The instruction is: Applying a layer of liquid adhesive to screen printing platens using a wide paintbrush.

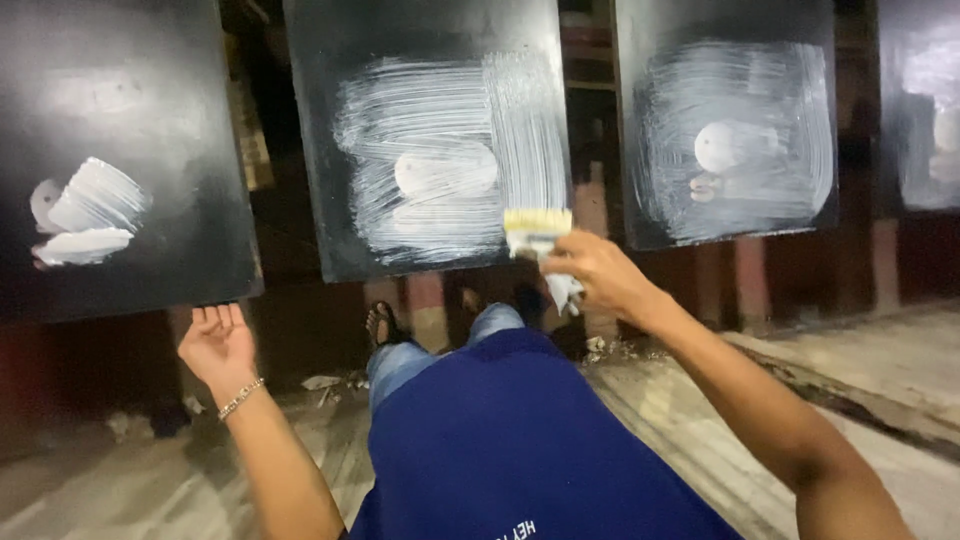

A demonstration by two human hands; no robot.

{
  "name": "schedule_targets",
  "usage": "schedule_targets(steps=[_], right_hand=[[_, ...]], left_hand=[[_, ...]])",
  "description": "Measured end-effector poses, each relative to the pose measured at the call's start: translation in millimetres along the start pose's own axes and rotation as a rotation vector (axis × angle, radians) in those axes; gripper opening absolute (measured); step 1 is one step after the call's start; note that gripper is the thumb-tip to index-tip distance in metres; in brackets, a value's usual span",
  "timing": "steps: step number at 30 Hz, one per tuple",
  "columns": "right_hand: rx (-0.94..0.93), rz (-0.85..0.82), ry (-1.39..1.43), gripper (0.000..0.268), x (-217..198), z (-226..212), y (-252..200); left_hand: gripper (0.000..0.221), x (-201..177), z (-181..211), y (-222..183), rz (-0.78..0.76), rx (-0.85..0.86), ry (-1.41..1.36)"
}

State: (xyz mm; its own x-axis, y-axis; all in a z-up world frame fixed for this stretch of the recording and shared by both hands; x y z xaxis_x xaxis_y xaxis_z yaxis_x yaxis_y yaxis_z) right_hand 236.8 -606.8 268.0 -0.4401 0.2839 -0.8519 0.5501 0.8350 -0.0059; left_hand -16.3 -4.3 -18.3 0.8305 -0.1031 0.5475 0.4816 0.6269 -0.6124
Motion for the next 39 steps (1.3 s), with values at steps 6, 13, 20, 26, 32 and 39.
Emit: schedule_targets(steps=[6, 13, 20, 26, 32, 39], right_hand=[[0.339, 0.526, 0.175, 0.014, 7, -35, 13], [0.538, 0.711, -0.186, 0.016, 63, -126, 142], [0.847, 0.842, 0.539, 0.024, 129, -202, 224], [0.923, 0.866, 0.148, 0.028, 77, -141, 180], [0.975, 0.657, 0.168, 0.028, 111, -181, 243], [0.853, 0.942, 0.614, 0.023, 107, -182, 315]], left_hand=[[0.042, 22, 12, -5, -0.032, -0.153, 0.005], [0.047, 80, 43, -47, -0.101, -0.262, 0.024], [0.093, 52, 48, -27, -0.193, -0.382, -0.016], [0.082, 28, 37, -1, -0.181, -0.427, -0.001], [0.077, 53, 46, -25, -0.163, -0.418, 0.063], [0.099, 65, 55, -42, -0.182, -0.396, 0.083]])
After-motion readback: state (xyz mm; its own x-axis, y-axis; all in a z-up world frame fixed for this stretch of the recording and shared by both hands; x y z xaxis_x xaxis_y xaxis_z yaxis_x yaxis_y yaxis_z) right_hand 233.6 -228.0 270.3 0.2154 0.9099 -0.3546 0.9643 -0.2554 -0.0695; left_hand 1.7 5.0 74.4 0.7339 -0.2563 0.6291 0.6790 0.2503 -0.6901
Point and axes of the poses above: each hand's wrist, its own y-axis towards the middle knuckle, its own x-axis out of the palm, z = x × y, the point moved 1 cm from there along y, towards the middle knuckle, and after that the axes turned 8 degrees about y, right-handed, at the moved point
